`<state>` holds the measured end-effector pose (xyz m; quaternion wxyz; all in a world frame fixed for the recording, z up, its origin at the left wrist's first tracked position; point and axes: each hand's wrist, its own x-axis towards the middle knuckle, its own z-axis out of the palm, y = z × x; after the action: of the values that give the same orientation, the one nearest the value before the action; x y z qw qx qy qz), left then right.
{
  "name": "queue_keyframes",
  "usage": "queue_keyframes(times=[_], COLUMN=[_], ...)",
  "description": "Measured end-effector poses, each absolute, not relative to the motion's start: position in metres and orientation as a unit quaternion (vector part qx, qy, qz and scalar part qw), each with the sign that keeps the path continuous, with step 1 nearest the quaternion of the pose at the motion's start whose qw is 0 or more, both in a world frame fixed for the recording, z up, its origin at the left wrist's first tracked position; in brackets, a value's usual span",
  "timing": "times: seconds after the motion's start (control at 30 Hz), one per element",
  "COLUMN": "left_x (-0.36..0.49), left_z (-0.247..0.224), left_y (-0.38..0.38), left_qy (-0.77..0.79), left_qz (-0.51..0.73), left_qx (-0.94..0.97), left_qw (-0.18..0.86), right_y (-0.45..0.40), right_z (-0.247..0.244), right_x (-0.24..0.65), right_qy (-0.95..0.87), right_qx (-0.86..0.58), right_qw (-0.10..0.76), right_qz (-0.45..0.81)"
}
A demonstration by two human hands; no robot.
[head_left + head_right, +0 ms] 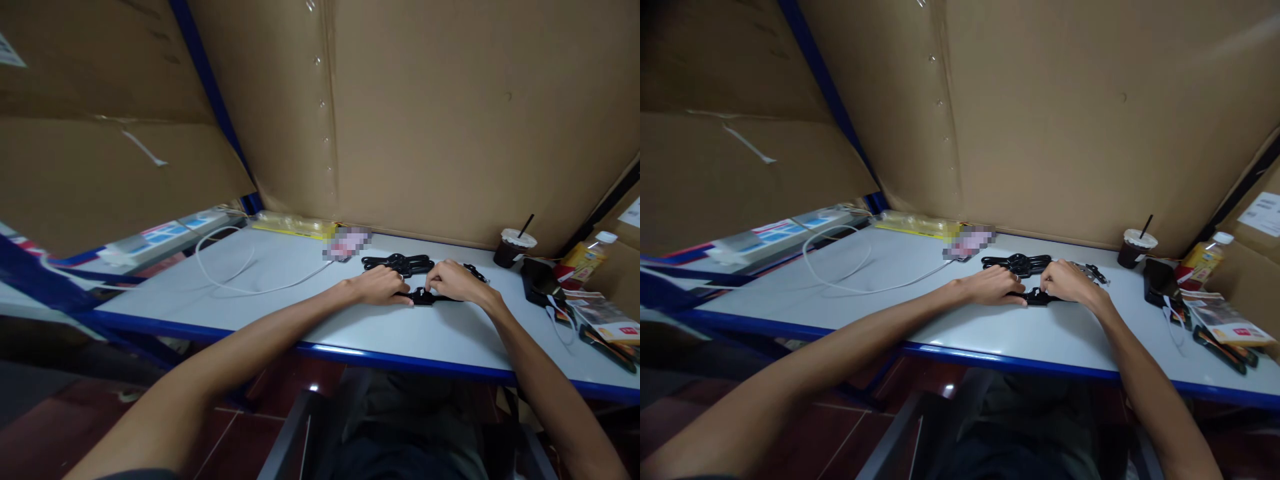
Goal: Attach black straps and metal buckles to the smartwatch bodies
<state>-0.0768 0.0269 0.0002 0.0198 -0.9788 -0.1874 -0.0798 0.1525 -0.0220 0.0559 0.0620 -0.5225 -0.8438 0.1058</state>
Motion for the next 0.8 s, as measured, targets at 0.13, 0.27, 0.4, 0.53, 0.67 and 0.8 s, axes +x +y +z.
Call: queue_keyframes(times=[0.13, 0.27, 0.4, 0.53, 0.67, 0.8], left_x=[-0.0770, -0.0770, -0.0766, -0.0762, -0.0764, -0.0769], left_z=[-0.0003, 0.0002, 0.0014, 0.0018, 0.0024, 0.0023], left_y=[0.0274, 0.0270, 0.0262, 0.0260, 0.0254, 0.0251], left_qy=[-0.182, -0.185, -0.193, -0.194, -0.196, -0.192], left_qz=[-0.086, -0.082, -0.062, -0.063, -0.054, -0.066], left_qx=[-0.979, -0.979, -0.978, -0.978, -0.978, -0.979], left_qw=[0.018, 0.026, 0.041, 0.045, 0.041, 0.032], right_y=[-0.0228, -0.0247, -0.0233, -0.0225, -0.0246, -0.0266], right_z=[0.0547, 0.0556, 0.0550, 0.0533, 0.0545, 0.0576], right_x=[0.1483, 0.1454, 0.1504, 0.1518, 0.1464, 0.1454], right_qy=[-0.857, -0.869, -0.859, -0.847, -0.858, -0.867], right_qx=[-0.495, -0.464, -0.490, -0.519, -0.494, -0.468], right_qw=[0.077, 0.063, 0.063, 0.071, 0.084, 0.063], right_qz=[0.121, 0.157, 0.135, 0.089, 0.115, 0.156])
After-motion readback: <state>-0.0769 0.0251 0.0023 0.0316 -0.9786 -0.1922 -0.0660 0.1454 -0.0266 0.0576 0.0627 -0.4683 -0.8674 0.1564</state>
